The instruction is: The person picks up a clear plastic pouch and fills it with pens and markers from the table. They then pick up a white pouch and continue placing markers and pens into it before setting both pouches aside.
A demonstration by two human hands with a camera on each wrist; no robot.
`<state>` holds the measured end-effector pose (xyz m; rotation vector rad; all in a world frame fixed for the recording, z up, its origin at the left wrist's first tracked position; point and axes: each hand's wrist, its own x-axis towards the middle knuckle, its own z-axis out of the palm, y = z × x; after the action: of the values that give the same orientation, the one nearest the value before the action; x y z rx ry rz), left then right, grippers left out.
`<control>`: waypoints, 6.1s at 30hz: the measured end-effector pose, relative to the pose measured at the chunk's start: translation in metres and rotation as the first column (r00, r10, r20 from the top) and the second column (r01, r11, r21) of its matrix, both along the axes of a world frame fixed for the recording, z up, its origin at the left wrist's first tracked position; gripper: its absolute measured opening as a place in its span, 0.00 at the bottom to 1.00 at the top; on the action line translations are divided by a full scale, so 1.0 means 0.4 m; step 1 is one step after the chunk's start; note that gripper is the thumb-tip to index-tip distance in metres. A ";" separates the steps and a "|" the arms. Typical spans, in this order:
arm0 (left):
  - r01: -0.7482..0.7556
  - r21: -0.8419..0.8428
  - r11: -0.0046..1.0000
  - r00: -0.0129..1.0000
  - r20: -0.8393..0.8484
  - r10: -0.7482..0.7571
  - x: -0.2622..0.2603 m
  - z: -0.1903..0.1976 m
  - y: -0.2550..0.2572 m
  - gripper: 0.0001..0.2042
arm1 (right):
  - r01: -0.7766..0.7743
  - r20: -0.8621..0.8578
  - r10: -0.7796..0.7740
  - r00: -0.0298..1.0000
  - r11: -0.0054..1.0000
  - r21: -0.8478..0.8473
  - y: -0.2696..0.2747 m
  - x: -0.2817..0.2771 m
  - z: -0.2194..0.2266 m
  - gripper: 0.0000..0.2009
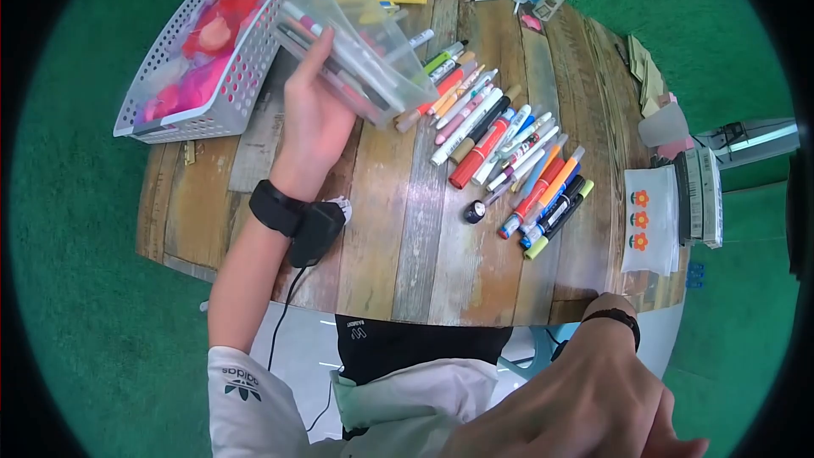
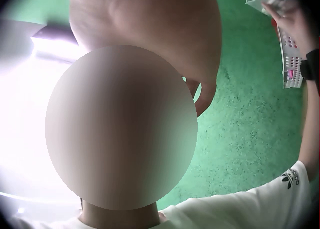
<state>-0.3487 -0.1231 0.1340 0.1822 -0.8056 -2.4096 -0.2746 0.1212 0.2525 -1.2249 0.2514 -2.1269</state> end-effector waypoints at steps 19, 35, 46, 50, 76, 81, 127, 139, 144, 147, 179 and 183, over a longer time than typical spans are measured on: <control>0.012 0.004 1.000 1.000 0.010 -0.012 -0.004 -0.012 -0.005 0.23 | -0.131 -0.166 0.150 0.975 0.984 0.123 0.014 -0.055 -0.018 0.34; 0.027 0.015 1.000 0.999 -0.017 -0.027 0.000 -0.015 -0.012 0.21 | -0.313 -0.295 0.350 0.889 0.935 0.165 0.077 -0.136 -0.062 0.26; 0.012 0.034 0.999 1.000 -0.013 -0.011 0.002 -0.006 -0.010 0.21 | 0.213 -0.606 0.081 0.792 0.893 0.397 0.003 -0.238 -0.042 0.16; 0.040 0.040 0.998 0.999 -0.033 -0.039 0.001 -0.008 -0.012 0.21 | 0.757 -0.789 -0.101 0.606 0.376 0.534 0.047 -0.374 -0.060 0.08; 0.058 0.064 0.996 0.998 0.004 -0.058 0.003 -0.002 0.011 0.21 | 0.939 -0.940 0.292 -0.177 0.336 -0.072 0.105 -0.574 -0.211 0.04; 0.066 0.064 0.996 0.998 0.017 -0.067 0.004 -0.006 0.007 0.22 | 0.935 -0.918 0.360 -0.167 0.354 -0.031 0.100 -0.569 -0.196 0.08; 0.278 0.035 0.960 0.960 0.021 -0.279 0.014 -0.004 0.095 0.21 | 0.965 -0.990 -0.142 -0.003 0.260 -0.040 -0.144 -0.362 -0.077 0.15; 0.436 0.021 0.900 0.900 -0.006 -0.436 0.024 0.008 0.138 0.20 | 0.948 -0.956 -0.266 -0.125 0.252 -0.194 -0.083 -0.368 -0.071 0.10; 0.431 0.099 0.897 0.902 -0.090 -0.423 0.082 0.030 0.144 0.22 | 0.954 -0.947 -0.159 -0.280 0.063 -0.292 0.075 -0.388 0.031 0.09; 0.311 0.158 0.937 0.950 -0.080 -0.301 0.153 0.026 0.169 0.25 | 0.970 -0.968 -0.089 -0.233 0.047 -0.238 0.171 -0.416 0.011 0.08; 0.105 0.327 0.939 0.986 0.091 -0.141 0.368 -0.167 0.304 0.18 | 0.933 -0.930 0.319 -0.184 0.354 -0.063 0.184 -0.568 -0.249 0.03; 0.135 0.343 0.930 0.984 0.060 -0.165 0.370 -0.169 0.304 0.19 | 0.902 -0.907 0.352 -0.230 0.427 -0.063 0.193 -0.574 -0.228 0.05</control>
<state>-0.2005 -0.0013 0.0664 0.3759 -0.4492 -2.6895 -0.5041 0.1984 0.1612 -1.9096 2.4102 -0.2577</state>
